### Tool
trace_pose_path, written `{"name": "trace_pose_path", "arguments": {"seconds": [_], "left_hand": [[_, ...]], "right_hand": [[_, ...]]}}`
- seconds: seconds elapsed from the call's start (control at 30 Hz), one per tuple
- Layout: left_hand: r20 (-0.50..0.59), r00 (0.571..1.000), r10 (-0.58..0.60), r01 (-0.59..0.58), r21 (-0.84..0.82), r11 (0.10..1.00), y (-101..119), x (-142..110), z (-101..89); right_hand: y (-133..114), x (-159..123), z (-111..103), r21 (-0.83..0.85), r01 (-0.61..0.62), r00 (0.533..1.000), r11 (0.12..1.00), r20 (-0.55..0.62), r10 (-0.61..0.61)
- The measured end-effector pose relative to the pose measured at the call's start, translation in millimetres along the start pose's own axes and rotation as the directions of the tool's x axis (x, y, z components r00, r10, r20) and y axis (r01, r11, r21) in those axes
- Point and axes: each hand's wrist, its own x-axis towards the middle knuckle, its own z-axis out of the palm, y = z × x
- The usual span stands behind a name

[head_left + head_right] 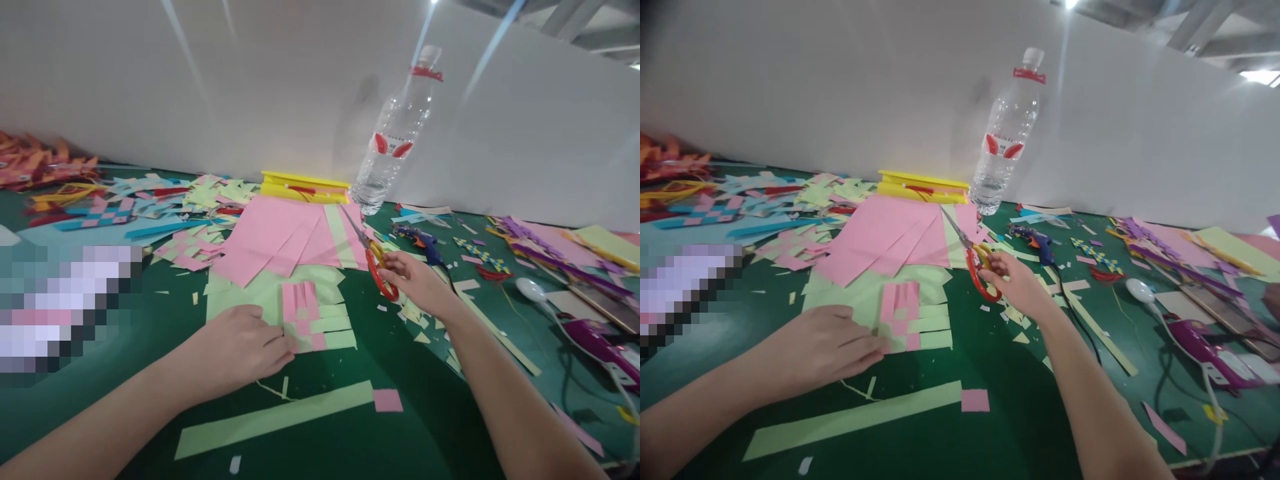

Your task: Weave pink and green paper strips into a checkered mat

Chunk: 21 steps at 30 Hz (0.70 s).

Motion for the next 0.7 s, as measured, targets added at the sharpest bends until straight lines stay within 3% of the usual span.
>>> {"name": "trace_pose_path", "arguments": {"seconds": [0.13, 0.3, 0.43, 0.7], "left_hand": [[0.037, 0.999, -0.038, 0.04, -0.036, 0.999, -4, -1, -3.0], [0.107, 0.993, -0.048, 0.055, -0.058, 0.997, -9, -2, -6.3], [0.14, 0.988, -0.058, 0.067, -0.06, 0.996, -10, -2, -4.6], [0.163, 0.984, -0.075, 0.086, -0.063, 0.994, -9, -5, -0.7]], "right_hand": [[-5, -3, -3, -0.087, 0.041, 0.997, 0.995, 0.074, -0.034], [-8, -7, -5, -0.182, 0.211, 0.961, 0.96, 0.221, -0.169], [-9, -9, -3, -0.23, 0.33, 0.929, 0.916, 0.25, -0.272], [-10, -10, -2, -0.254, 0.417, 0.895, 0.873, 0.281, -0.346]]}}
